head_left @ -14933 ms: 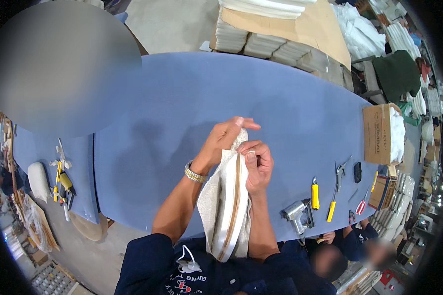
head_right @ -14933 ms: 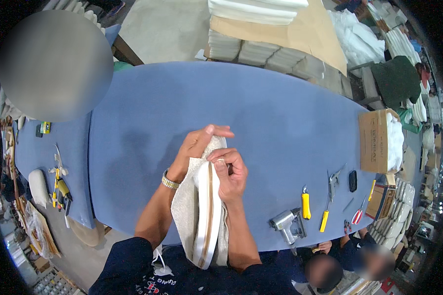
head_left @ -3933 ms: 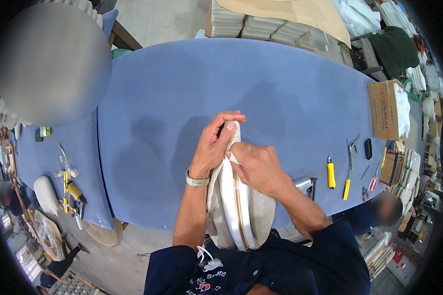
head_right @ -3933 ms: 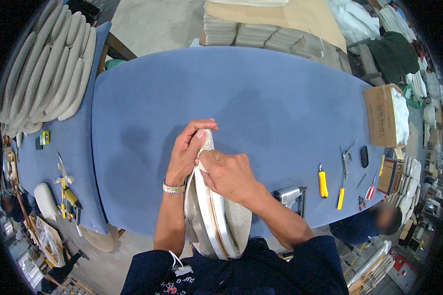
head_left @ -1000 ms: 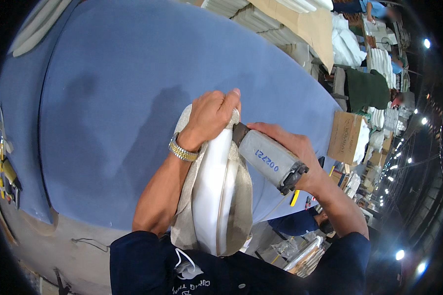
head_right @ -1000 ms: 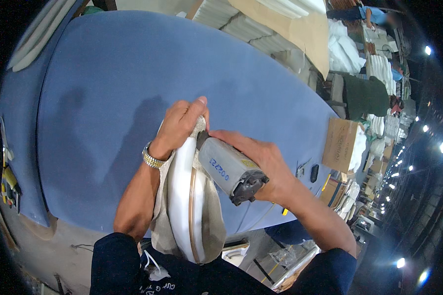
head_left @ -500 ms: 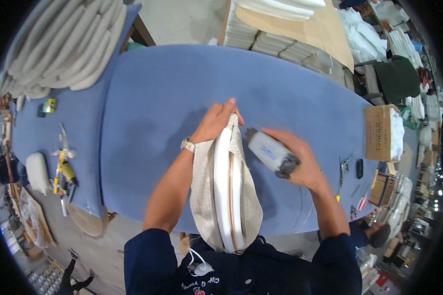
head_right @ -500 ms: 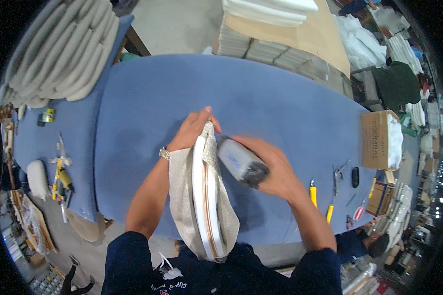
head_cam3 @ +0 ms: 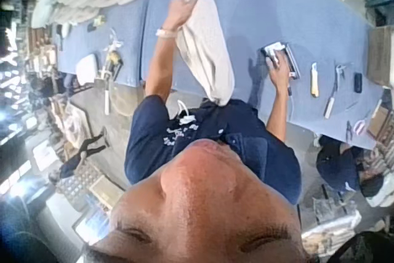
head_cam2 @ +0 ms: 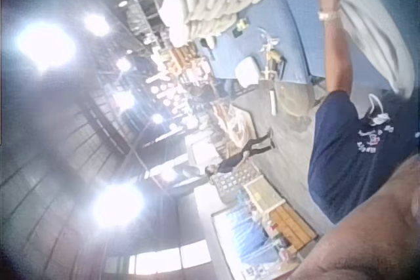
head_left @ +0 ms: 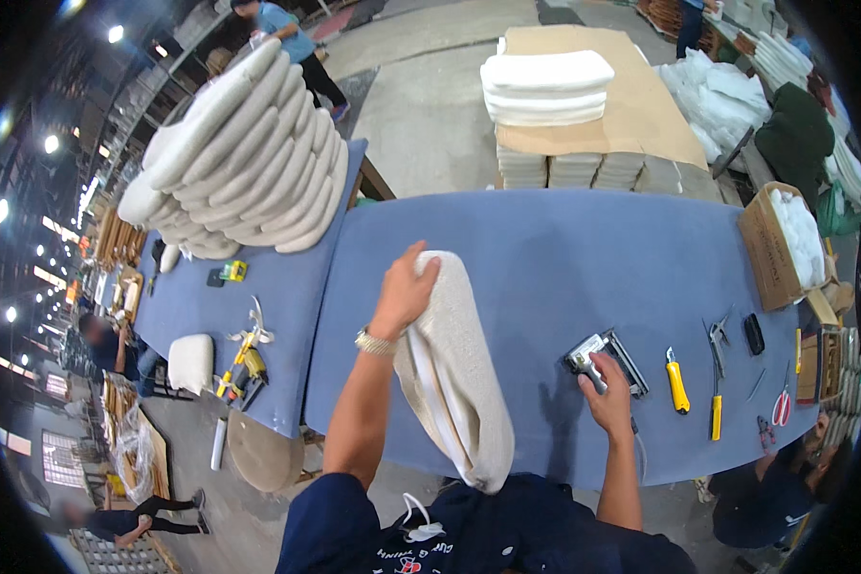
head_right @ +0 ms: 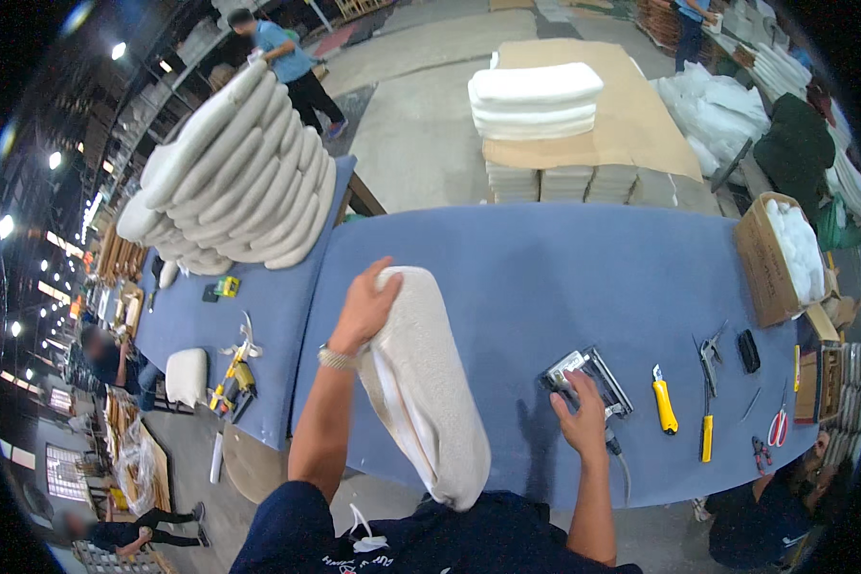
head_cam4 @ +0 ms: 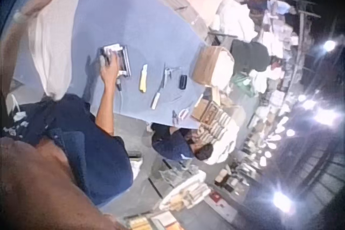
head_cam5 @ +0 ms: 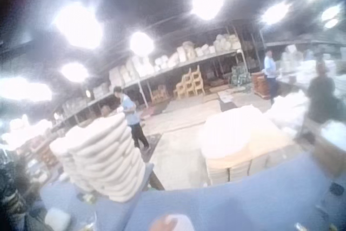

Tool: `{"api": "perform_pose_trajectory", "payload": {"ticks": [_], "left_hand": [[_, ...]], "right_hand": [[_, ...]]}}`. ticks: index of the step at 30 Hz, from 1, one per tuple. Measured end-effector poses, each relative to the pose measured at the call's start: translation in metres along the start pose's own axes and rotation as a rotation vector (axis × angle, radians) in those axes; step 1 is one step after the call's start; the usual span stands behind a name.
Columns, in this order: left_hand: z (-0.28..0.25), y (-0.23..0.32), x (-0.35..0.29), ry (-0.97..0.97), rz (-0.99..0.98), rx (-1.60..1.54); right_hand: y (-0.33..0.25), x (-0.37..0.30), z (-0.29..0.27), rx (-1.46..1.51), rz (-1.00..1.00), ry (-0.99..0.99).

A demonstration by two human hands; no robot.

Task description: The person picks up a foam cushion and a fabric cover, inserts the foam into the cover, and uses a staple gun to secure the fabric edges. The person then trims excess fabric with a utility knife and places the finished cushion aside.

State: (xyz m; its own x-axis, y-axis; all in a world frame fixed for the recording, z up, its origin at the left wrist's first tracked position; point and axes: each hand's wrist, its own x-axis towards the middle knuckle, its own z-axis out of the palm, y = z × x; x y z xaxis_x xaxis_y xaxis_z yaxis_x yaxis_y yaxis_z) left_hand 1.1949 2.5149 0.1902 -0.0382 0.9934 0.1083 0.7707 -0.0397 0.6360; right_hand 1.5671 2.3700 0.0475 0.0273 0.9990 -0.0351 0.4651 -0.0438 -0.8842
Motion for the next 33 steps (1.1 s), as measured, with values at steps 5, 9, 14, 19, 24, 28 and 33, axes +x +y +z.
{"api": "perform_pose_trajectory", "payload": {"ticks": [5,9,14,19,24,28,33], "left_hand": [[-0.074,0.142,-0.099,0.142,0.223,-0.020],[-0.058,0.163,-0.176,0.336,0.289,0.024],[0.017,0.163,-0.193,0.415,0.323,-0.145],[0.005,0.168,-0.188,0.409,0.197,-0.166],[0.009,0.152,-0.184,0.334,0.275,-0.195],[0.007,0.145,-0.173,0.352,0.486,-0.184],[-0.011,0.132,-0.164,0.258,0.640,-0.108]], "right_hand": [[-0.104,0.043,-0.037,0.301,-0.272,0.044],[-0.226,0.068,-0.035,0.414,-0.661,0.052],[-0.244,0.105,0.014,0.617,-0.564,-0.094],[-0.249,0.102,0.034,0.714,-0.502,-0.137],[-0.263,0.092,0.031,0.538,-0.598,-0.060],[-0.263,0.105,0.022,0.377,-0.556,-0.186],[-0.261,0.125,0.033,0.594,-0.391,-0.351]]}}
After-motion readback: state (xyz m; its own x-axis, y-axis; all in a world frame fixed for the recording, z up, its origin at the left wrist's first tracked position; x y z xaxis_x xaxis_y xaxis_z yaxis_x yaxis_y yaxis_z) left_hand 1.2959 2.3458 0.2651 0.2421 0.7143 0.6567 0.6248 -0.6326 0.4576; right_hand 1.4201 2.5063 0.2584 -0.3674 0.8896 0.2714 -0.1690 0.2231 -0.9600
